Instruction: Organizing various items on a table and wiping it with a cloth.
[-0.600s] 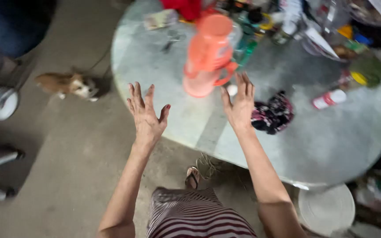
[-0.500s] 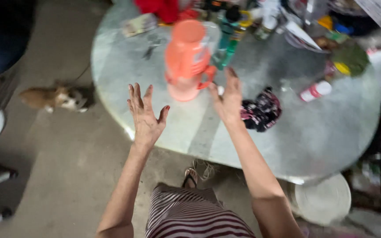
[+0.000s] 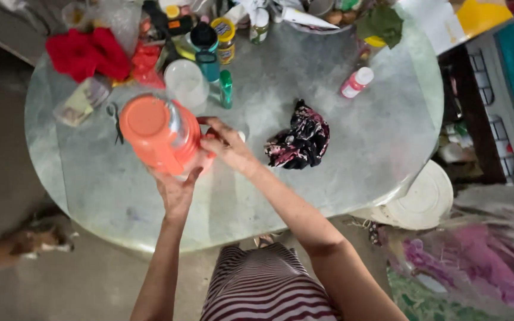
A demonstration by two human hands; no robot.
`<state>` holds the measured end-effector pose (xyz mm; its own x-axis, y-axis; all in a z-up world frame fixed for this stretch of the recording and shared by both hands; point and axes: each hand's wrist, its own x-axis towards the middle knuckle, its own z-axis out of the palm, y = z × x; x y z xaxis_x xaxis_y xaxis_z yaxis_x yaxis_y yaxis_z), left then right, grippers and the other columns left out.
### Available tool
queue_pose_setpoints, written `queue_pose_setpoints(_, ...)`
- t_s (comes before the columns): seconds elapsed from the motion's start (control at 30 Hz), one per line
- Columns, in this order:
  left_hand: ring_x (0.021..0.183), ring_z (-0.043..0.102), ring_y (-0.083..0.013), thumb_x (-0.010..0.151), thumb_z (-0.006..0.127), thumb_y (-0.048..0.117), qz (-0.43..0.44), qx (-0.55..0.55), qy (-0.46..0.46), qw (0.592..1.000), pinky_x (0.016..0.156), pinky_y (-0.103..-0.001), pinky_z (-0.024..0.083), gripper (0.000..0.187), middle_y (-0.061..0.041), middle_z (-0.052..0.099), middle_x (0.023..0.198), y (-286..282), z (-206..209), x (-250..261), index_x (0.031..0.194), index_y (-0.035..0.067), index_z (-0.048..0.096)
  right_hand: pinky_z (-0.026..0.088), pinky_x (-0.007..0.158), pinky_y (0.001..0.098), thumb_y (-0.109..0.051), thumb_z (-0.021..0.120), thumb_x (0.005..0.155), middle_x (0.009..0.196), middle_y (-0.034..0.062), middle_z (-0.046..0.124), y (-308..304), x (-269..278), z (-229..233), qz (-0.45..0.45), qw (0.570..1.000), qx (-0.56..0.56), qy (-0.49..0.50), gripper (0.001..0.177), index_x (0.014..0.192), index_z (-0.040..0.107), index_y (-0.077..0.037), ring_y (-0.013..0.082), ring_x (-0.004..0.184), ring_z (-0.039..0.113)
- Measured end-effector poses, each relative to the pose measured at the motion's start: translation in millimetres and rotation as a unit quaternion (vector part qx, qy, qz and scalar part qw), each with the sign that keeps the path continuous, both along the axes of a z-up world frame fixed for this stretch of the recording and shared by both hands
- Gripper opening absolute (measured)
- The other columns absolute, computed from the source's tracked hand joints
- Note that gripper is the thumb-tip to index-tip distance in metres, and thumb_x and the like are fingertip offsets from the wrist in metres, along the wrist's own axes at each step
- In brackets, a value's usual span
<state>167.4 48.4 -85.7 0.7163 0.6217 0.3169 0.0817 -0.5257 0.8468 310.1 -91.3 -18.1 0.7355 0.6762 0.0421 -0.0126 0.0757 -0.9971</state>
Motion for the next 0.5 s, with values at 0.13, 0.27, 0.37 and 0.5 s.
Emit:
queue_pose_setpoints(0.13, 0.129, 0.055, -0.041, 0.069, 0.096, 0.017, -0.032, -0.012, -0.006, 0.999, 0.109, -0.051, 0.046, 0.109, -0.026, 0.049, 0.144, 6, 27, 12, 0.153, -0.002, 0.028, 0.054, 0.074, 0.0274, -0.015, 0.062, 0.092, 0.088, 0.0024, 0.066, 6, -3, 13, -0.019, 0.999, -0.021, 0.022, 0.052, 0.143, 0.057, -0.008, 0.0092, 0.08, 0.062)
queue_pose_setpoints(0.27, 0.121, 0.063, -0.0347, 0.07, 0.096, 0.021, -0.078, 0.009, -0.033, 0.996, 0.107, -0.049, 0.05, 0.087, -0.017, 0.061, 0.133, 4, 67, 17, 0.141, 0.001, 0.049, 0.044, 0.064, 0.0244, -0.008, 0.063, 0.089, 0.081, 0.0014, 0.06, 4, -19, 24, -0.051, 0.997, 0.005, 0.064, 0.055, 0.143, 0.055, -0.001, 0.0069, 0.071, 0.054)
queue_pose_setpoints(0.37, 0.117, 0.065, -0.0316, 0.069, 0.094, 0.029, -0.103, -0.019, -0.047, 0.993, 0.104, -0.046, 0.051, 0.086, -0.013, 0.063, 0.129, -8, 85, 7, 0.139, 0.002, 0.051, 0.035, 0.054, 0.025, -0.004, 0.061, 0.085, 0.072, 0.0029, 0.055, -5, -39, 22, -0.095, 0.983, 0.045, 0.151, 0.057, 0.142, 0.056, 0.005, 0.0071, 0.059, 0.046)
queue_pose_setpoints(0.5, 0.114, 0.062, -0.0286, 0.071, 0.093, 0.041, -0.132, -0.14, -0.078, 0.978, 0.099, -0.043, 0.052, 0.095, -0.011, 0.059, 0.129, -44, 90, -2, 0.14, -0.001, 0.045, 0.036, 0.053, 0.0254, -0.002, 0.06, 0.083, 0.076, 0.0024, 0.06, -40, -53, 41, -0.161, 0.96, 0.044, 0.225, 0.058, 0.141, 0.054, 0.003, 0.0067, 0.061, 0.049)
